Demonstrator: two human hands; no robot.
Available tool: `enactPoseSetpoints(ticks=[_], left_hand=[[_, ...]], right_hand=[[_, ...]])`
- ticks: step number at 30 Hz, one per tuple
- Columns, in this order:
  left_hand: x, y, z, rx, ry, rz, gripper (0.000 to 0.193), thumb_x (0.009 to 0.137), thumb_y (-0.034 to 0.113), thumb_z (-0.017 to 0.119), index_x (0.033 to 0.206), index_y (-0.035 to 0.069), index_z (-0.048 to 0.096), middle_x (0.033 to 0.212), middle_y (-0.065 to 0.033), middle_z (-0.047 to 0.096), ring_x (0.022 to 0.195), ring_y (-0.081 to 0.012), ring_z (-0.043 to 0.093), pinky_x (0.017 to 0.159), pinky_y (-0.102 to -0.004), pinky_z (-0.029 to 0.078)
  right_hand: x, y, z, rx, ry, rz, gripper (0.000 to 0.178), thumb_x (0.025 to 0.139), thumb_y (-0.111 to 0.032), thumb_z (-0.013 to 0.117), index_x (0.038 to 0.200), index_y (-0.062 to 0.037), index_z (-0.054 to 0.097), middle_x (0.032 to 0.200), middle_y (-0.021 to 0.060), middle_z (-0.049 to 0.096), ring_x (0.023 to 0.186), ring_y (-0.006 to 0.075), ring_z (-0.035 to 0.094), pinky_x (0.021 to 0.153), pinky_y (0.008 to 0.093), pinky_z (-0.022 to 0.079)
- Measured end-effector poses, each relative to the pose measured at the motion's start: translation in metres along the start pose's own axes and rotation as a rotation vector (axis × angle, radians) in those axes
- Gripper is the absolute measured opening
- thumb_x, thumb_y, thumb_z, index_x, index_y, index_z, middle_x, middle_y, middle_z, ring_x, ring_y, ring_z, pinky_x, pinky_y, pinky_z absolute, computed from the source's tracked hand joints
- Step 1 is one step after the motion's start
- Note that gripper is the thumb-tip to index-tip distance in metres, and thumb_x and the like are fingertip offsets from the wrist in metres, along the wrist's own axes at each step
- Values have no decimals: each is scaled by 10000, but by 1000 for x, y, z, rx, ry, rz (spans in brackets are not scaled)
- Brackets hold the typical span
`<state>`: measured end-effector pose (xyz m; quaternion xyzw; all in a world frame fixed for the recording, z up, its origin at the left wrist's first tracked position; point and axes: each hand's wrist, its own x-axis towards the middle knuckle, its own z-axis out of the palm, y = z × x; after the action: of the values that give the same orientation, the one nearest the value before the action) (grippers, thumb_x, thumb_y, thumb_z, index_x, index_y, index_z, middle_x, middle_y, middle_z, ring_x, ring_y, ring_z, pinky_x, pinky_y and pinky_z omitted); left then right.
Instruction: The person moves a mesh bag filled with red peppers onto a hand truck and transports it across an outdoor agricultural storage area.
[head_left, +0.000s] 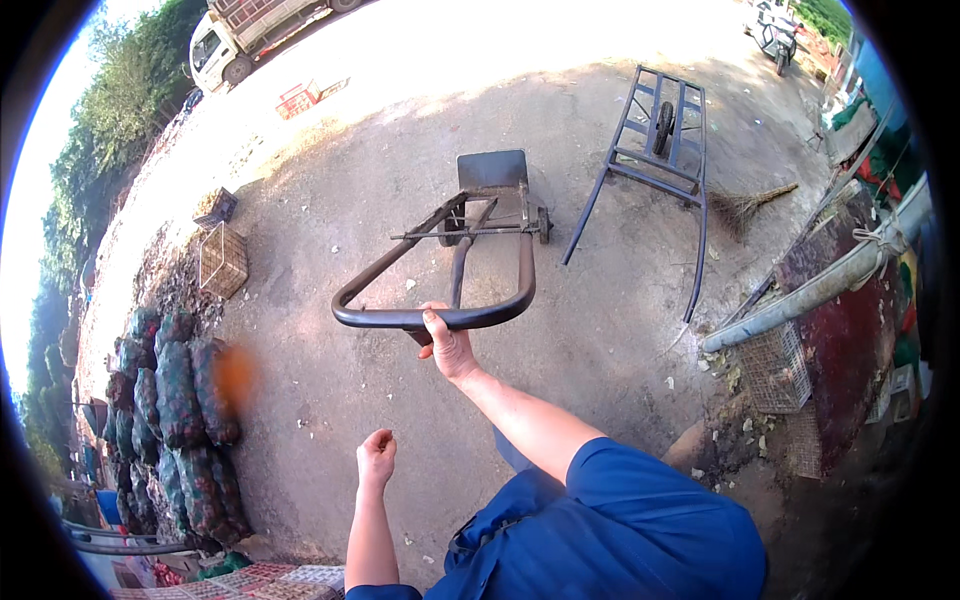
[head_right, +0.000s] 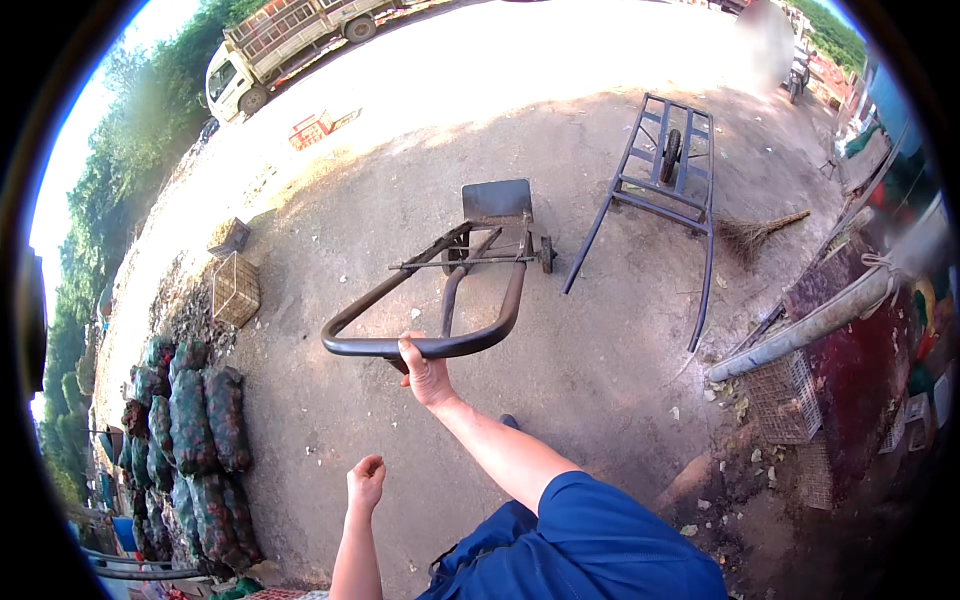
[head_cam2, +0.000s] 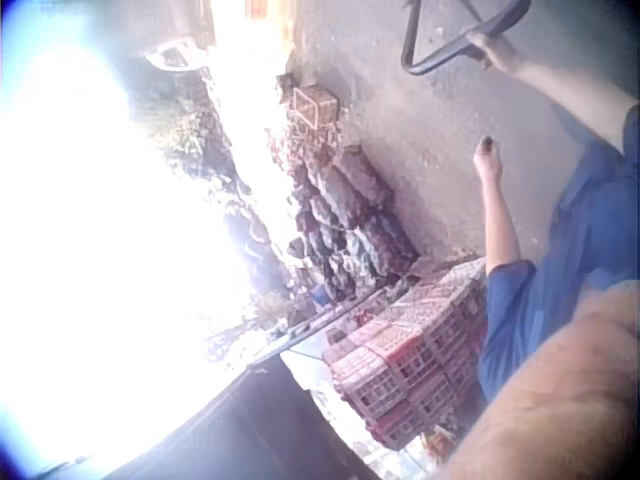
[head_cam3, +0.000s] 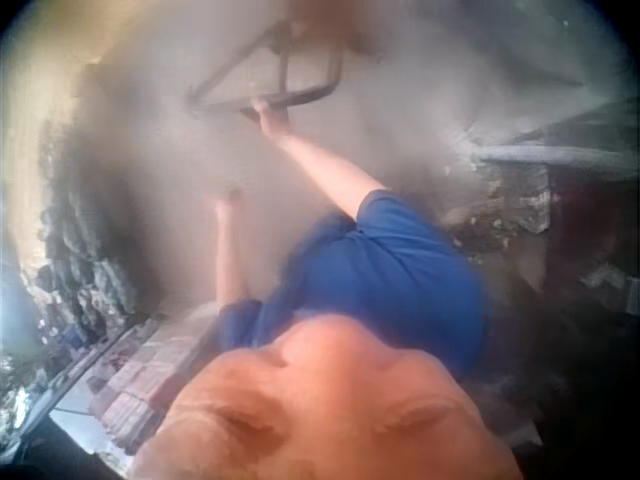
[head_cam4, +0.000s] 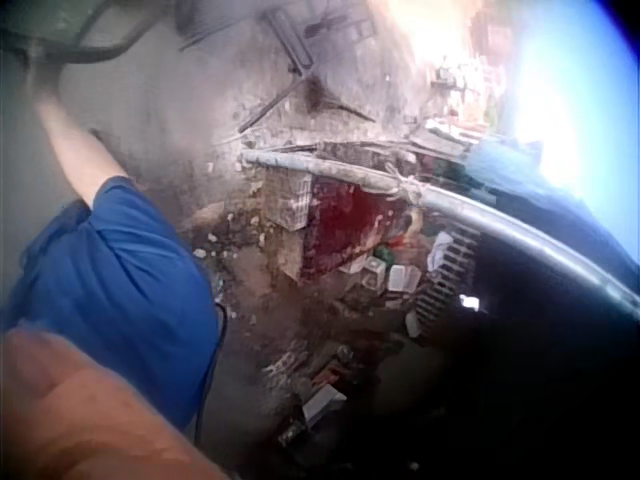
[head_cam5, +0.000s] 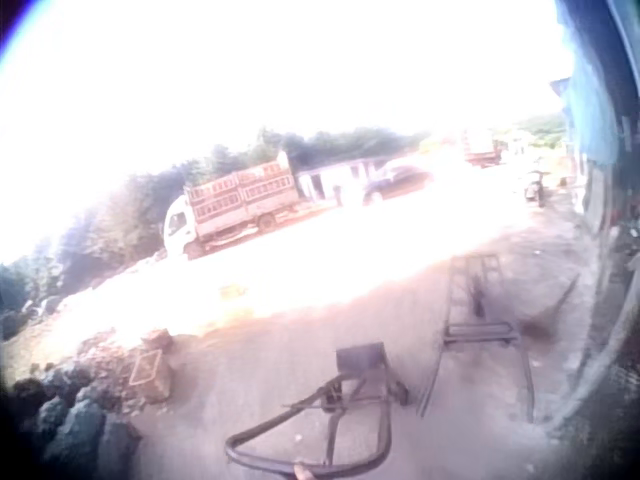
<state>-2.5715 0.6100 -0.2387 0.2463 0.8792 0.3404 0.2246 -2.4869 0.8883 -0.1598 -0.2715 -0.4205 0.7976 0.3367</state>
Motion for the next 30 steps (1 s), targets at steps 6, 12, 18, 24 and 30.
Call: enactPoseSetpoints(ticks=[6, 12, 18, 24, 30], left_hand=[[76, -94, 4, -167, 8, -480, 202, 761, 70, 615, 926, -43, 647, 700, -91, 641, 615, -180, 642, 518, -276, 485], [139, -135, 51, 52, -174, -736, 198, 717, 58, 624, 881, -39, 677, 721, -119, 661, 624, -185, 648, 570, -303, 522], [374, -51, 88, -48, -270, -739, 202, 721, 59, 622, 891, -39, 670, 714, -114, 657, 625, -186, 644, 555, -300, 514], [627, 15, 74, -128, -254, -598, 207, 724, 60, 620, 901, -39, 663, 707, -108, 652, 625, -187, 641, 540, -298, 506], [925, 158, 61, -186, -123, -261, 207, 736, 43, 603, 917, -48, 645, 740, -103, 654, 616, -172, 620, 546, -287, 496]], right_hand=[[156, 11, 30, -39, -11, 25, 529, 775, -579, 568, 1029, -116, 544, 846, 2, 468, 766, 79, 488, 527, 223, 467], [321, 2, 8, -56, -13, 37, 589, 753, -615, 580, 1090, -134, 534, 909, -1, 485, 816, 91, 482, 597, 239, 465], [497, -25, -28, -154, 25, -106, 515, 806, -490, 542, 1120, -83, 541, 942, 17, 573, 782, 75, 539, 579, 208, 468], [656, -76, -72, 94, 293, -104, 428, 821, -405, 556, 1104, -84, 564, 945, 28, 614, 805, 109, 579, 580, 243, 495], [824, -139, -119, 90, 316, -113, 395, 820, -384, 560, 1062, -74, 581, 901, 25, 618, 780, 103, 587, 563, 247, 496]])
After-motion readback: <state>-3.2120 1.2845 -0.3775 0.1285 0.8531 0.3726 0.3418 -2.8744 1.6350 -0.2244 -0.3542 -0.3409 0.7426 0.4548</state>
